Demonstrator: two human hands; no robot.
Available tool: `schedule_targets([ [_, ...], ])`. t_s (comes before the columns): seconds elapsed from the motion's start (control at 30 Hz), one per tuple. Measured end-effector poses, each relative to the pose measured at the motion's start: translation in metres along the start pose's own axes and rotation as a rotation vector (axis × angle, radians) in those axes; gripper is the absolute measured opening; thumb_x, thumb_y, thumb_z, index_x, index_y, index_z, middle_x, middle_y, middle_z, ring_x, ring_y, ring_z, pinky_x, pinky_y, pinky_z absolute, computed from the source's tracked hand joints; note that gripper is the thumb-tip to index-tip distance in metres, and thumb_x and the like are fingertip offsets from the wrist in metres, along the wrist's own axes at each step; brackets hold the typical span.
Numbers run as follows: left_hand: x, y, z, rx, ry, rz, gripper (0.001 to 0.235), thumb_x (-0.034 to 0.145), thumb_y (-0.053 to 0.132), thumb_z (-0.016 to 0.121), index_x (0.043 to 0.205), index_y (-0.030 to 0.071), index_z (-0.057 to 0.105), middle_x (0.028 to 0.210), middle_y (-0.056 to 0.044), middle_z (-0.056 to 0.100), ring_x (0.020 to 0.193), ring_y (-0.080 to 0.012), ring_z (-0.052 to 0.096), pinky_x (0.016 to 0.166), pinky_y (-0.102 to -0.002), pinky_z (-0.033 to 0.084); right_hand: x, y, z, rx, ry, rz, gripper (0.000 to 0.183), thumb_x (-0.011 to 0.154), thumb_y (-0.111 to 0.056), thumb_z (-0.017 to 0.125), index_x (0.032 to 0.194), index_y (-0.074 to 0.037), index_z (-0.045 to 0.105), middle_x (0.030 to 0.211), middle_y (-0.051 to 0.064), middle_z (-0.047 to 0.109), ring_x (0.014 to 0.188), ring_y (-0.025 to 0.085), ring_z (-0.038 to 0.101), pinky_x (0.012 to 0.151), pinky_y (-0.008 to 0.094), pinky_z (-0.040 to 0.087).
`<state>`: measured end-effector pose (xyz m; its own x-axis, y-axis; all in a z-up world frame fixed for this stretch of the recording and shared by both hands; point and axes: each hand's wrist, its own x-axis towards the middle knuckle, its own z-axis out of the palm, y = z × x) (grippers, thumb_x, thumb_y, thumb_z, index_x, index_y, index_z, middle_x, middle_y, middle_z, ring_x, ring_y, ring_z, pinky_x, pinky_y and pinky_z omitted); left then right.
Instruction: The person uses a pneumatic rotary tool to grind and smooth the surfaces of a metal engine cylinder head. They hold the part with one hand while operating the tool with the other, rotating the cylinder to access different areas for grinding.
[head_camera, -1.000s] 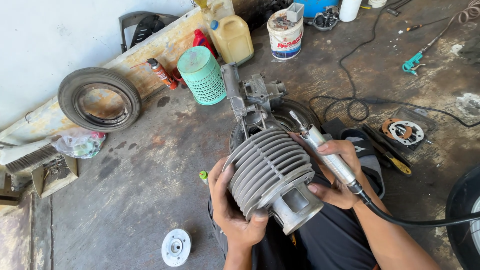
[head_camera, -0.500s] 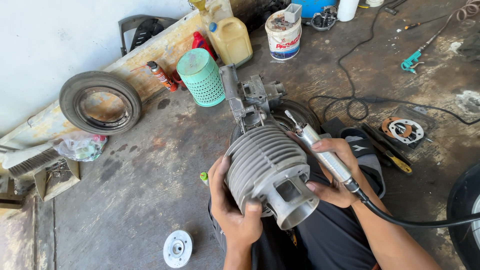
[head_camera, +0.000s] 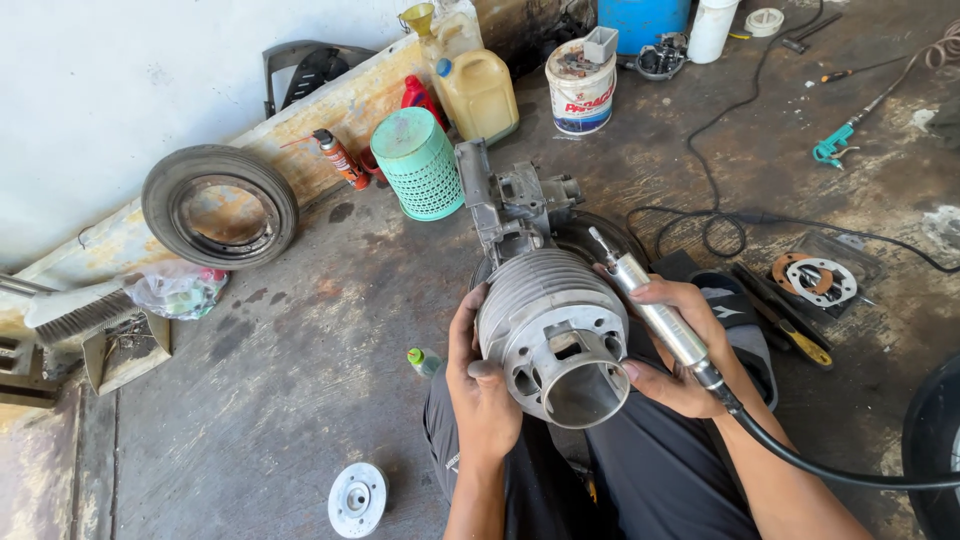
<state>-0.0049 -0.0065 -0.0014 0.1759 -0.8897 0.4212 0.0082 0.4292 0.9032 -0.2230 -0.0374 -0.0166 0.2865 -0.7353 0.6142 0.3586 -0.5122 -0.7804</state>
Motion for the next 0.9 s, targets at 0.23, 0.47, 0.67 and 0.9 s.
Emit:
schedule_targets([
  [0.23,0.008,-0.001,0.005,0.024,-0.018,-0.025,0.102,0.097,0.078,0.017,0.150,-0.007,0.038,0.151,-0.026,0.049,0.138,-0.0364,0.051,0.116,-0.048,0.038,-0.007,0.005,-0.005,-0.092,0.092,0.039,0.072,0.073,0.000,0.076,0.137,-0.006,0.044,0.145,0.023,0.051,0.139,0.035,0.051,0.120,0.047,0.040],
  [0.47,0.012,-0.010,0.002,-0.001,-0.021,-0.084,0.097,0.099,0.069,0.009,0.151,-0.007,0.039,0.148,-0.031,0.051,0.137,-0.0430,0.051,0.115,-0.054,0.039,0.007,-0.012,0.008,-0.194,0.130,0.002,0.068,0.072,-0.003,0.079,0.134,-0.003,0.049,0.138,0.027,0.056,0.138,0.035,0.052,0.115,0.051,0.042],
  [0.67,0.012,-0.017,0.006,-0.188,0.009,-0.203,0.088,0.103,0.061,0.006,0.154,-0.003,0.040,0.146,-0.035,0.052,0.137,-0.0475,0.050,0.112,-0.062,0.041,0.004,-0.017,0.009,-0.357,0.233,0.007,0.063,0.071,-0.003,0.084,0.128,0.003,0.057,0.118,0.025,0.069,0.126,0.031,0.062,0.102,0.050,0.052],
  [0.9,0.017,-0.008,0.004,-0.391,-0.033,-0.353,0.093,0.096,0.069,0.014,0.152,0.002,0.043,0.154,-0.021,0.052,0.142,-0.0340,0.049,0.120,-0.047,0.035,0.005,-0.061,0.040,-0.611,0.197,0.073,0.071,0.063,-0.006,0.082,0.127,-0.001,0.052,0.136,0.023,0.055,0.132,0.039,0.062,0.110,0.047,0.051],
])
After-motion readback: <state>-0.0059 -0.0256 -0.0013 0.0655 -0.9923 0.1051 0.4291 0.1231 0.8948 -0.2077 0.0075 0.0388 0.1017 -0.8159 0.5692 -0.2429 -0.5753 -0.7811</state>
